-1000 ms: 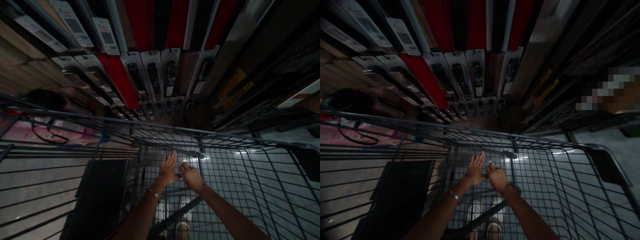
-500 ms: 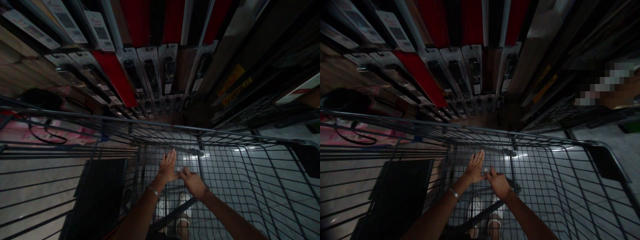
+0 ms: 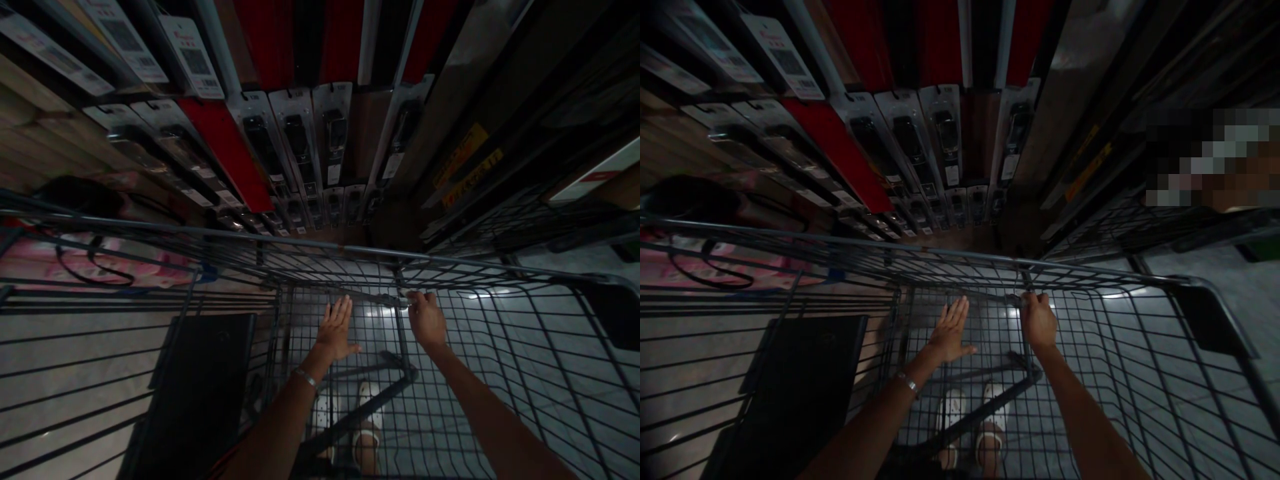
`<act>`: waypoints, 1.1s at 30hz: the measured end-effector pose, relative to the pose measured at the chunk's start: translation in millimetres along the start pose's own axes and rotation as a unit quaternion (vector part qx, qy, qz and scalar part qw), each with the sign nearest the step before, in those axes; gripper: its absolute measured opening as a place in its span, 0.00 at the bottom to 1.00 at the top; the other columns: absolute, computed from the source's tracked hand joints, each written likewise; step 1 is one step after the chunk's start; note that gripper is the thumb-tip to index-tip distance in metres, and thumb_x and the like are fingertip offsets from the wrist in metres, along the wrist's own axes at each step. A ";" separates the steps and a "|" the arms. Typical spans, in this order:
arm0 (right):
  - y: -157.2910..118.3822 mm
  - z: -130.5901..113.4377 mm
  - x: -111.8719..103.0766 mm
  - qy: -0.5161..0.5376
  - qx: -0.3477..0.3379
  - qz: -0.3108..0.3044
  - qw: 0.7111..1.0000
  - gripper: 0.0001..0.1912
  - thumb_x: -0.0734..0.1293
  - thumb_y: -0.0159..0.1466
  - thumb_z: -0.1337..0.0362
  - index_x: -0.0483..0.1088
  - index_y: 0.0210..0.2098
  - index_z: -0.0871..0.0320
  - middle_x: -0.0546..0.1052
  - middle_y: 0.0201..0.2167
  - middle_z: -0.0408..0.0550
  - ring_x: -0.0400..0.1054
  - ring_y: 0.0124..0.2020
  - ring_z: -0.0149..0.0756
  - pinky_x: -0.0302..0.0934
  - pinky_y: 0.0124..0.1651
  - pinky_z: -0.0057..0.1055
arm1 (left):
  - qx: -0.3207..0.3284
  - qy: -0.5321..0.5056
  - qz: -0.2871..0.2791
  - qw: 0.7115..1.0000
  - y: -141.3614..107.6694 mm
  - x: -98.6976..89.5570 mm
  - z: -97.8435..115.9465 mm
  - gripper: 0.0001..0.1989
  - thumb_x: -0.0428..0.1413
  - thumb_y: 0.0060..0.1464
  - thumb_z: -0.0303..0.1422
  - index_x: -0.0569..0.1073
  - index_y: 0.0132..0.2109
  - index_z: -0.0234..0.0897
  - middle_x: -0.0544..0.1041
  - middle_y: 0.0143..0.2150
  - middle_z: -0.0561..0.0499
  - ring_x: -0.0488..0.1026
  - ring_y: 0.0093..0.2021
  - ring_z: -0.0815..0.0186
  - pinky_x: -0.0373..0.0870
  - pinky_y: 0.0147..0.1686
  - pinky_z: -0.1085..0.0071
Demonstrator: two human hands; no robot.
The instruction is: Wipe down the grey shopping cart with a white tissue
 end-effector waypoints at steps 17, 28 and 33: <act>-68.7 -24.3 32.1 -0.035 -0.170 -0.130 0.976 0.19 0.57 0.62 0.78 0.68 0.48 0.57 0.73 0.45 0.53 0.73 0.36 0.35 0.63 0.37 0.29 | -0.003 -0.004 -0.007 1.000 -0.1 1.4 1.1 0.59 0.58 0.46 0.53 0.31 0.69 0.29 0.36 0.72 0.37 0.34 0.72 0.51 0.40 0.67 0.48; -1.4 -24.9 12.6 -0.013 -0.046 -0.087 0.995 0.17 0.54 0.63 0.75 0.64 0.50 0.65 0.70 0.48 0.61 0.73 0.38 0.37 0.63 0.38 0.30 | -0.008 0.010 -0.006 1.000 -1.2 -1.4 1.5 0.59 0.58 0.45 0.54 0.32 0.69 0.28 0.37 0.72 0.36 0.35 0.72 0.50 0.42 0.67 0.48; -58.8 -59.8 37.3 -0.010 -0.163 -0.158 0.974 0.20 0.56 0.60 0.79 0.67 0.49 0.61 0.73 0.49 0.55 0.74 0.39 0.32 0.64 0.39 0.24 | -0.005 0.010 0.007 1.000 -0.8 -0.7 0.4 0.58 0.57 0.46 0.52 0.31 0.69 0.30 0.37 0.72 0.36 0.35 0.72 0.50 0.42 0.67 0.47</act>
Point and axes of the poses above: each hand's wrist, its own y-axis towards the middle knuckle, its own x-axis out of the palm, z = x × y, the point moved 7 cm from there along y, towards the middle knuckle
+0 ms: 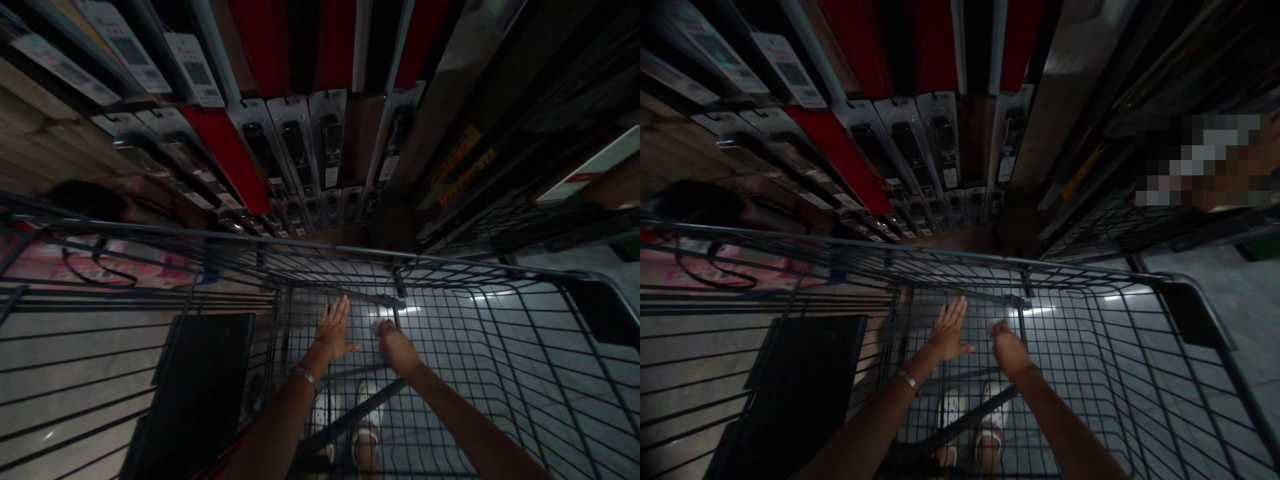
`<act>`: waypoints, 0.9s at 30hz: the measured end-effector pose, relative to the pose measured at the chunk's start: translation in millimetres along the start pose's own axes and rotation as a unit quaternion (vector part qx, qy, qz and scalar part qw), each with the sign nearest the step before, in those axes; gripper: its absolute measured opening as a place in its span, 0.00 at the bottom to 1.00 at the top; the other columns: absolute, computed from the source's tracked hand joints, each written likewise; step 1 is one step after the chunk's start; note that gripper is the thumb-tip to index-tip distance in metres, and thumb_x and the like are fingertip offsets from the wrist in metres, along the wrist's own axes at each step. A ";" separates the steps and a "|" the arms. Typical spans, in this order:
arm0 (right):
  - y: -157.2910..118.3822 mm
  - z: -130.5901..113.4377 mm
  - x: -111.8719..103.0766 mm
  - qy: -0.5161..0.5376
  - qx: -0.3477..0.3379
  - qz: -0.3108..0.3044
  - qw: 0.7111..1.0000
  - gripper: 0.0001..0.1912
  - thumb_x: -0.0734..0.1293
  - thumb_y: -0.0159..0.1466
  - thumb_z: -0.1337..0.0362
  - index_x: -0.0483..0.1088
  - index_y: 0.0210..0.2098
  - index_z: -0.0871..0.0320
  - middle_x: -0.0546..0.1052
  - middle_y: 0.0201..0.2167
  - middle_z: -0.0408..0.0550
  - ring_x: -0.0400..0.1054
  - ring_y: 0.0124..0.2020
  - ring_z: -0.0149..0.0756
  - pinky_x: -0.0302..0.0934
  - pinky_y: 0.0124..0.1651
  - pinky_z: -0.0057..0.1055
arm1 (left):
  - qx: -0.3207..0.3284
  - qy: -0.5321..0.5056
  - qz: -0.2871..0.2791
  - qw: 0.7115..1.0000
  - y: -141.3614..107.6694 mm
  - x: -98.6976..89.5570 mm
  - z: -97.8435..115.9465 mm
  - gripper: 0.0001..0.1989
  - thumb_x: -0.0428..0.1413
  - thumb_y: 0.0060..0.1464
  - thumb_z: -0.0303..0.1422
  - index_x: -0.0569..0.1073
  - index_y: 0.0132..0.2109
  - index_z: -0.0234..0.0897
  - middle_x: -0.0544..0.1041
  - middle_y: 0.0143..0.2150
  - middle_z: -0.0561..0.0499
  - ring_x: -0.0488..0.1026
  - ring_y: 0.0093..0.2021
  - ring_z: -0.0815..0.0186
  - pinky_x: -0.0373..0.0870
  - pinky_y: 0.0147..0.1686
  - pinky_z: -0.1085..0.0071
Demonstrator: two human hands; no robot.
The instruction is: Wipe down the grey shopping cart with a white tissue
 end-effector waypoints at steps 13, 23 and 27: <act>-16.6 68.8 -18.9 -0.053 0.041 0.035 0.997 0.17 0.55 0.65 0.76 0.67 0.49 0.60 0.72 0.47 0.57 0.74 0.36 0.37 0.63 0.36 0.29 | 0.032 0.022 0.086 0.996 -32.2 0.4 34.5 0.38 0.49 0.59 0.35 0.40 0.69 0.30 0.46 0.72 0.41 0.40 0.72 0.59 0.48 0.68 0.56; -18.2 88.4 -38.7 0.015 0.097 0.120 0.988 0.12 0.57 0.62 0.76 0.70 0.40 0.63 0.72 0.43 0.59 0.68 0.46 0.43 0.59 0.48 0.33 | 0.109 0.034 0.068 0.991 -98.2 48.3 65.1 0.31 0.45 0.60 0.30 0.47 0.69 0.37 0.56 0.69 0.49 0.51 0.69 0.63 0.58 0.65 0.60; -31.6 69.1 -8.4 0.098 0.045 0.083 0.991 0.10 0.62 0.55 0.76 0.72 0.32 0.58 0.75 0.34 0.46 0.69 0.35 0.32 0.59 0.37 0.23 | 0.102 0.043 0.061 0.992 -103.6 57.4 54.0 0.34 0.45 0.58 0.26 0.44 0.69 0.39 0.55 0.69 0.51 0.50 0.69 0.65 0.57 0.66 0.59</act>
Point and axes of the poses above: each hand's wrist, its own y-axis towards the middle knuckle, its own x-axis out of the palm, z = x × y, the point moved 7 cm from there along y, towards the middle knuckle
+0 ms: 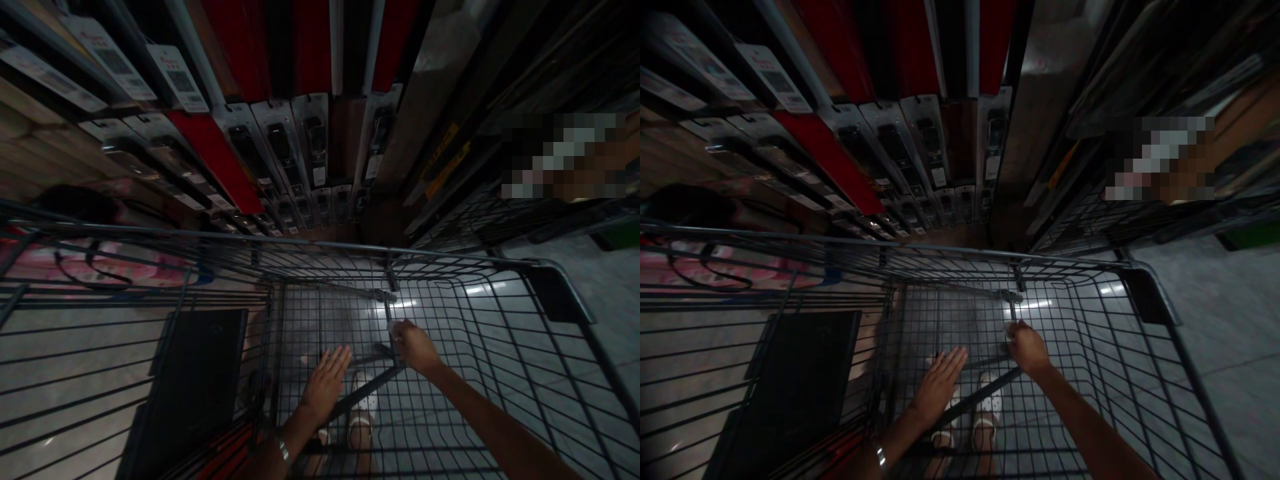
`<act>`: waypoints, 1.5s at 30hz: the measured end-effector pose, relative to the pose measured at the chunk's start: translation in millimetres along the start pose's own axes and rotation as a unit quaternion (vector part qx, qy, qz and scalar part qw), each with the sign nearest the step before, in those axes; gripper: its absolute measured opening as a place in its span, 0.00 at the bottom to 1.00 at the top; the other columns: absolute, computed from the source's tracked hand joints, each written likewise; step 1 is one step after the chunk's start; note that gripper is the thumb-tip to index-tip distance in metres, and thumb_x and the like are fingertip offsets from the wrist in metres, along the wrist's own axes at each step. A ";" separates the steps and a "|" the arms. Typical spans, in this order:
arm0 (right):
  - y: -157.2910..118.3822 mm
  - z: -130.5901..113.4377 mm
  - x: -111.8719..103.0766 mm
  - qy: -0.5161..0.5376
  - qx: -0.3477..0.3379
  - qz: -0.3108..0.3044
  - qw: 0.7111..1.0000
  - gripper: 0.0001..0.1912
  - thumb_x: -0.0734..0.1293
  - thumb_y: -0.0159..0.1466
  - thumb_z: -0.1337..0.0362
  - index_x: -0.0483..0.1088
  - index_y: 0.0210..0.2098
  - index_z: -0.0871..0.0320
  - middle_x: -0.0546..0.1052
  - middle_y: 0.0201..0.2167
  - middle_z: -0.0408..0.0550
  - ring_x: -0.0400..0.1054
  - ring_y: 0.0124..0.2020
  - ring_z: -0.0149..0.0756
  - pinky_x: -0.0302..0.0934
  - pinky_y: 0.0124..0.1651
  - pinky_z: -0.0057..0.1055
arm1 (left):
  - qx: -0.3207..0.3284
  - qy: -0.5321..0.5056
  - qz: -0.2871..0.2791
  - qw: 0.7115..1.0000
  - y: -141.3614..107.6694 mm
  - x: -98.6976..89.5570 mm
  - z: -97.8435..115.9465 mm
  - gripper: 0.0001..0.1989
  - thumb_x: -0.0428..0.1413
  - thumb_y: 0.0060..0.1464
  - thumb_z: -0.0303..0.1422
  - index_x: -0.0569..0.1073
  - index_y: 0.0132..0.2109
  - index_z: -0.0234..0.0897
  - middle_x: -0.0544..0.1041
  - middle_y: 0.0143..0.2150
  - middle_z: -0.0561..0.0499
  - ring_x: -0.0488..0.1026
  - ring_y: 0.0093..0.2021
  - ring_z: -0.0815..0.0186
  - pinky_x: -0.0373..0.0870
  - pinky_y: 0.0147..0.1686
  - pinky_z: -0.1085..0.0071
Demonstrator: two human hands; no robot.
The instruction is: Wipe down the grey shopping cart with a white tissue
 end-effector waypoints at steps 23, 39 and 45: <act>-30.1 -30.2 43.0 -0.077 -0.001 -0.104 0.992 0.21 0.55 0.60 0.79 0.70 0.47 0.62 0.73 0.47 0.60 0.75 0.39 0.38 0.66 0.39 0.29 | -0.025 -0.006 -0.023 0.999 1.8 17.8 4.7 0.43 0.44 0.46 0.19 0.41 0.70 0.34 0.48 0.71 0.49 0.46 0.71 0.61 0.55 0.65 0.56; 30.2 -1.1 -19.3 -0.073 0.040 0.006 0.996 0.17 0.50 0.68 0.71 0.63 0.51 0.63 0.67 0.50 0.58 0.71 0.35 0.34 0.62 0.36 0.30 | -0.037 -0.036 0.013 0.999 -0.4 2.1 -2.5 0.34 0.43 0.54 0.21 0.50 0.68 0.39 0.59 0.68 0.48 0.54 0.68 0.63 0.57 0.64 0.59; 16.1 -23.6 -10.3 -0.055 -0.011 0.015 0.998 0.16 0.60 0.64 0.67 0.65 0.51 0.61 0.64 0.53 0.56 0.67 0.49 0.38 0.62 0.50 0.30 | -0.106 -0.041 0.036 0.993 -13.9 -1.6 -17.6 0.35 0.50 0.56 0.28 0.47 0.68 0.32 0.62 0.66 0.38 0.58 0.66 0.54 0.61 0.62 0.50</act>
Point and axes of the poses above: each hand's wrist, its own y-axis towards the middle knuckle, its own x-axis out of the palm, z = x × y, the point moved 7 cm from there along y, towards the middle knuckle
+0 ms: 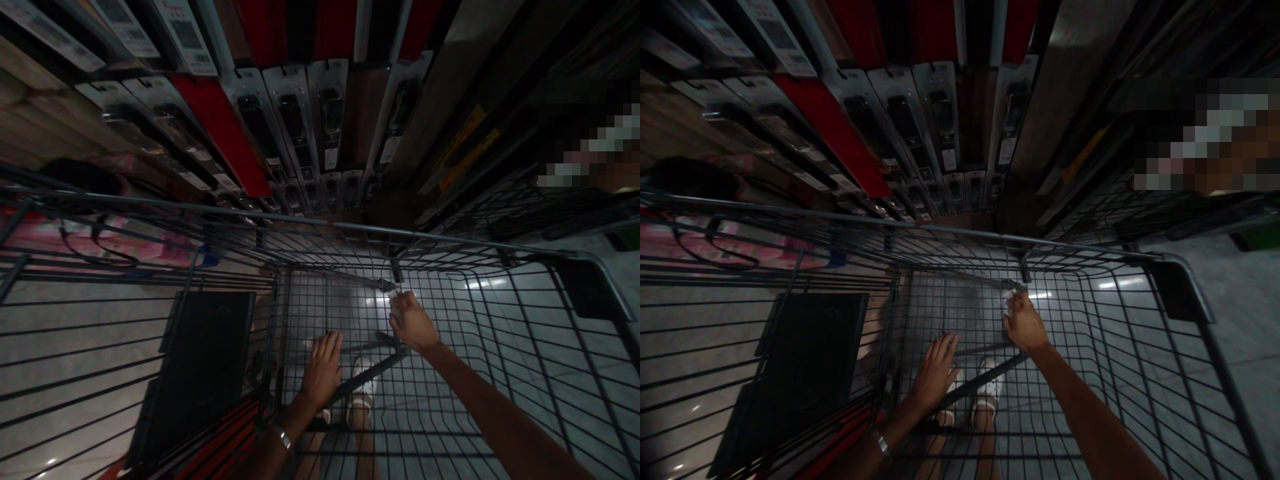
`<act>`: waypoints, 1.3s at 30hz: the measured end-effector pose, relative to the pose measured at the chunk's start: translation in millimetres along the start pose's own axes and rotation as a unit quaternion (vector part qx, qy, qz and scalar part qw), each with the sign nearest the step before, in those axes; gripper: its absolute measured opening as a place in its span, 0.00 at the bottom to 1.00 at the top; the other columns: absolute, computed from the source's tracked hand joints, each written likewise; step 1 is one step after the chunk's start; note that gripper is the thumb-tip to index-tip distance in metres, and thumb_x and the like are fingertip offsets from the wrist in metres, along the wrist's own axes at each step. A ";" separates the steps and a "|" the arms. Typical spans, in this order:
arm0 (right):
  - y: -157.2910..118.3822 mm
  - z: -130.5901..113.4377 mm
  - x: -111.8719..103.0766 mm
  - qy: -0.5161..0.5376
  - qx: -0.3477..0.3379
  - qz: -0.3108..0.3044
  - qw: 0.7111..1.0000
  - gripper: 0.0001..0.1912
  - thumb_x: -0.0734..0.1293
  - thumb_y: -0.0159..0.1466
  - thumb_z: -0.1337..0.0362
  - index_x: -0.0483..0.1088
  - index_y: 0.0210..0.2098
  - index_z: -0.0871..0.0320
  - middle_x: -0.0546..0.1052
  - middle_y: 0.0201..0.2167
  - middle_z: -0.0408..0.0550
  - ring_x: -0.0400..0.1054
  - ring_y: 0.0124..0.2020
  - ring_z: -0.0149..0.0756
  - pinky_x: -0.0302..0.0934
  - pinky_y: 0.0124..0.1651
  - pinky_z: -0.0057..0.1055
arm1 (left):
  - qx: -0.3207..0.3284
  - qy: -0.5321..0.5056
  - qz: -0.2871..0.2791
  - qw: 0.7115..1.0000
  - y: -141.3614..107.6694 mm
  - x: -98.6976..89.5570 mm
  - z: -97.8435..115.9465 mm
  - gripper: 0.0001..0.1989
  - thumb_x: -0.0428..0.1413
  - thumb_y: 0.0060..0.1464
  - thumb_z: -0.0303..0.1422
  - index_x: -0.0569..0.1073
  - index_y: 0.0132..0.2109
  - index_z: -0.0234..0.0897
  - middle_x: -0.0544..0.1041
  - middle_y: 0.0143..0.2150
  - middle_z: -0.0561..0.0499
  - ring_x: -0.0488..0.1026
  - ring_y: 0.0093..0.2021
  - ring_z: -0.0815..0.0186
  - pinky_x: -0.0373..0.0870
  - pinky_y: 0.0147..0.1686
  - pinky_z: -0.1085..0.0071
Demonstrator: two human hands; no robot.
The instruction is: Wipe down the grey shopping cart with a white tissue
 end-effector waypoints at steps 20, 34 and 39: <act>-89.9 -103.8 96.8 -0.038 -0.241 -0.193 0.950 0.12 0.61 0.62 0.75 0.72 0.40 0.57 0.75 0.45 0.49 0.72 0.41 0.35 0.66 0.40 0.27 | 0.011 -0.030 -0.023 0.999 -11.0 13.9 -15.9 0.33 0.45 0.57 0.25 0.46 0.68 0.34 0.54 0.70 0.44 0.49 0.70 0.62 0.59 0.65 0.60; 47.3 -126.2 44.2 -0.013 -0.074 -0.068 0.995 0.21 0.51 0.65 0.77 0.61 0.55 0.61 0.66 0.52 0.58 0.72 0.42 0.34 0.64 0.44 0.28 | 0.032 -0.029 -0.006 0.999 -19.0 14.2 -30.4 0.44 0.36 0.47 0.13 0.34 0.70 0.39 0.50 0.71 0.51 0.47 0.70 0.70 0.52 0.67 0.64; -32.8 -147.2 99.4 -0.002 -0.164 -0.131 0.978 0.22 0.54 0.63 0.79 0.65 0.53 0.60 0.71 0.47 0.55 0.73 0.36 0.34 0.65 0.36 0.27 | -0.008 -0.036 0.013 0.999 -28.5 19.7 -45.4 0.43 0.36 0.50 0.14 0.29 0.69 0.37 0.50 0.71 0.47 0.47 0.70 0.67 0.56 0.66 0.61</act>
Point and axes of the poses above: each hand's wrist, its own y-axis towards the middle knuckle, its own x-axis out of the palm, z = x × y, the point moved 7 cm from there along y, towards the middle knuckle
